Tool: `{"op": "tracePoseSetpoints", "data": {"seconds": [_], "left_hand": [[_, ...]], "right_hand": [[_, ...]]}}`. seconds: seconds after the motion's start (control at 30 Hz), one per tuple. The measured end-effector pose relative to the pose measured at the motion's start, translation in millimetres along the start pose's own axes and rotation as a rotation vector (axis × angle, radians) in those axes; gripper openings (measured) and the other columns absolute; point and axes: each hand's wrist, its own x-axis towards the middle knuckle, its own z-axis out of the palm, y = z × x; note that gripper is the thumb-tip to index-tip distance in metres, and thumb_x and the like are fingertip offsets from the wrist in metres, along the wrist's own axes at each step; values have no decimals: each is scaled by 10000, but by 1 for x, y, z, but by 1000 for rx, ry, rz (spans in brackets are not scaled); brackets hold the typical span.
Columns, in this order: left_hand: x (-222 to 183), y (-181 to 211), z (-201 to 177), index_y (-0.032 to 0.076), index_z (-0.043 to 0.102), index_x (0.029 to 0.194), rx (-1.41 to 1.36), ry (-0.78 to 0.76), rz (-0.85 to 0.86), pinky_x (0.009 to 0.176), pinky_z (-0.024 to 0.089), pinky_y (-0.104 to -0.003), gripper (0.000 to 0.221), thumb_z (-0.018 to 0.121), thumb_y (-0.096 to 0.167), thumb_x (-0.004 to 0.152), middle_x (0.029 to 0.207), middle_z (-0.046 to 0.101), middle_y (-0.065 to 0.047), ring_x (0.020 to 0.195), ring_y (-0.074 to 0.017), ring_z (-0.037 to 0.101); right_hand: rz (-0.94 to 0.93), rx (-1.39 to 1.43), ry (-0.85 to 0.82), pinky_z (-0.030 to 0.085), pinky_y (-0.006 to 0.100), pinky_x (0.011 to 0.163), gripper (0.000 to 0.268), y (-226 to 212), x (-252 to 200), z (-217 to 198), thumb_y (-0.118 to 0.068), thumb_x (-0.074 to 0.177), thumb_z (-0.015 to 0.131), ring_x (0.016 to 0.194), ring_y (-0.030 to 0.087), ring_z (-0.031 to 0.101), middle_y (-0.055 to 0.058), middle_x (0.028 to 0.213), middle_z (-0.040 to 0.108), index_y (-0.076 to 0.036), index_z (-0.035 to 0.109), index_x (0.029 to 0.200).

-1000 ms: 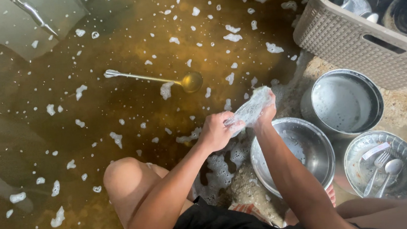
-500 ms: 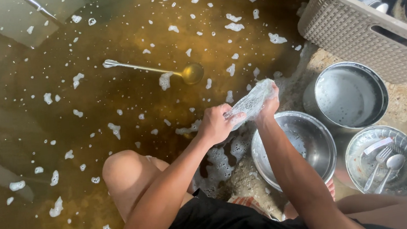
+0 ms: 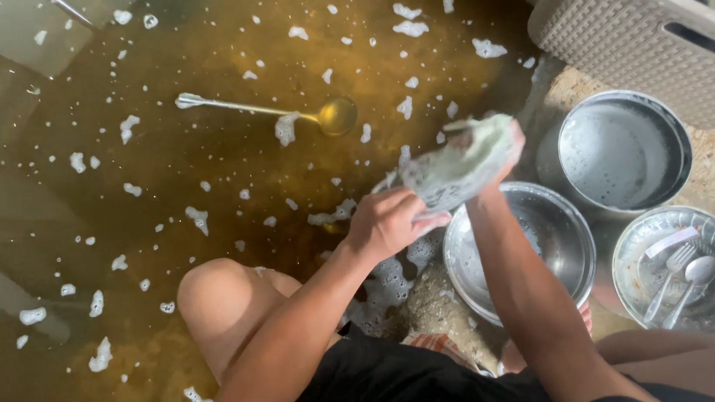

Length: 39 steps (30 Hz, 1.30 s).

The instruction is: Washing various dishes including a ladle, glass, and plate by hand in basins

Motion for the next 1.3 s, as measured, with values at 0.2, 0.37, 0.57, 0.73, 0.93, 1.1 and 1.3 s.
{"op": "tracePoseSetpoints", "data": {"seconds": [0.2, 0.37, 0.57, 0.73, 0.93, 1.1, 1.3], "left_hand": [[3, -3, 18, 131, 592, 782, 211, 105, 363, 639, 544, -309, 327, 768, 378, 907, 768, 622, -32, 692, -206, 641], [12, 3, 4, 196, 650, 1046, -30, 308, 116, 1116, 325, -525, 818, 466, 945, 774, 1435, 499, -109, 1345, -306, 444], [15, 7, -20, 98, 396, 1412, -1459, 9, -899, 794, 652, -589, 587, 683, 290, 937, 1240, 622, -249, 991, -421, 729], [10, 11, -18, 37, 492, 1250, -1478, 46, -954, 886, 608, -522, 346, 645, 159, 965, 1170, 687, -217, 1075, -382, 706], [0, -11, -20, -23, 250, 1578, -1516, 465, -798, 754, 665, -561, 751, 663, 82, 960, 1226, 633, -359, 1055, -449, 689], [0, -1, -25, 126, 323, 1564, -1347, 636, -760, 872, 597, -663, 666, 668, 95, 994, 1369, 558, -345, 1266, -548, 535], [-13, -35, 16, 129, 423, 1528, -1183, 851, -751, 760, 668, -540, 509, 580, 103, 1044, 1257, 675, -273, 1039, -394, 721]], "right_hand": [[-92, 165, -34, 527, 316, 942, 221, 41, 4, -49, -236, 975, 664, 995, 216, 652, 113, 967, 606, -21, 653, 1025], [-237, 419, -40, 488, 343, 942, 297, 48, 30, -82, -311, 1016, 607, 1008, 227, 595, 121, 1014, 558, -19, 589, 1068], [-369, 700, -54, 450, 371, 943, 373, 9, 16, -118, -384, 1058, 548, 1020, 240, 538, 130, 1061, 510, -16, 526, 1111], [-475, 925, -70, 421, 393, 943, 431, -2, 43, -138, -439, 1089, 504, 1029, 249, 495, 137, 1096, 473, -12, 478, 1143], [-672, 989, -83, 403, 424, 928, 479, -9, 60, -186, -410, 1103, 497, 1055, 300, 467, 192, 1187, 432, 32, 394, 1258], [-486, 289, -323, 551, 487, 912, 573, 50, 35, -55, -543, 916, 795, 1127, 361, 665, 114, 1117, 675, -292, 644, 1409], [-763, -33, -127, 529, 450, 820, 510, -45, -49, -66, -560, 947, 716, 1075, 343, 630, 115, 1072, 641, -250, 622, 1342]]}}
